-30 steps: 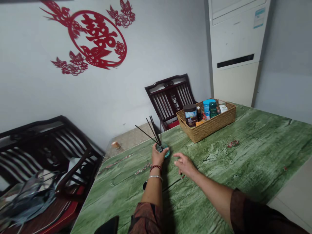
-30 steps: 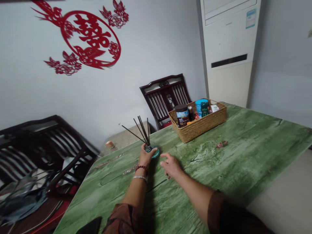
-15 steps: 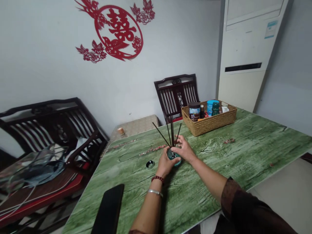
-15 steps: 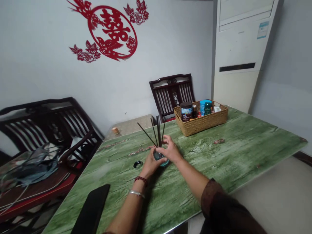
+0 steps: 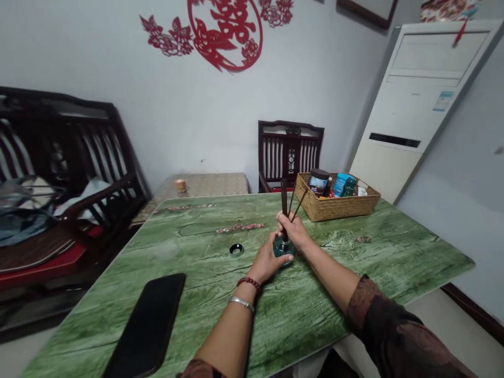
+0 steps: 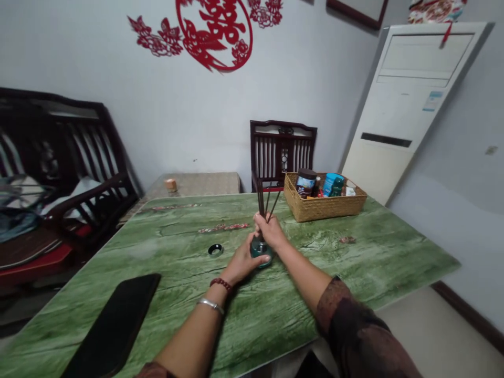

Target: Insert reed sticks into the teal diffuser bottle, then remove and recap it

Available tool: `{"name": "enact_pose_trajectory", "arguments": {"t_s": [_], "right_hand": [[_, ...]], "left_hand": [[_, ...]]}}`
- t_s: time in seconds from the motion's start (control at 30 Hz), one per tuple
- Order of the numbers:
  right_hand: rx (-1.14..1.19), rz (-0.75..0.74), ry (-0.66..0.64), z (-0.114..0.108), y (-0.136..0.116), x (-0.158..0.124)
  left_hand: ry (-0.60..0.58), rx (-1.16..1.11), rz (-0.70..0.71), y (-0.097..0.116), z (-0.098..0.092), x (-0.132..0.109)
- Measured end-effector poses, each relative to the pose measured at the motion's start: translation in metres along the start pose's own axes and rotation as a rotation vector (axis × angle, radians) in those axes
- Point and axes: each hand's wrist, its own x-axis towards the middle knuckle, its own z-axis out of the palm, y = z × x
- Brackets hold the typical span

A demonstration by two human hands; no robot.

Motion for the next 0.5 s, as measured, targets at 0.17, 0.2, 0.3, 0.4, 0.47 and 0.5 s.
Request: {"name": "enact_pose_trajectory", "arguments": {"t_s": [0.17,0.2,0.3,0.4,0.47,0.5], "right_hand": [[0.138,-0.080,0.105,0.008,-0.021,0.007],[0.148,-0.105,0.120,0.008,-0.029,0.009],[0.171,-0.195,0.142,0.004,-0.060,0.015],[0.182,-0.291,0.154,-0.008,-0.089,0.018],[0.147,-0.323,0.149,-0.021,-0.101,0.018],[0.111,-0.324,0.144,-0.030,-0.104,0.017]], "left_hand": [[0.034,0.021,-0.025,0.001,0.001,0.001],[0.037,0.026,-0.039,0.002,0.001,0.002],[0.039,0.055,-0.092,0.003,0.000,0.003],[0.046,0.065,-0.118,0.004,-0.001,0.004],[0.057,0.056,-0.122,0.005,-0.002,0.004],[0.064,0.050,-0.120,0.006,-0.002,0.005]]}}
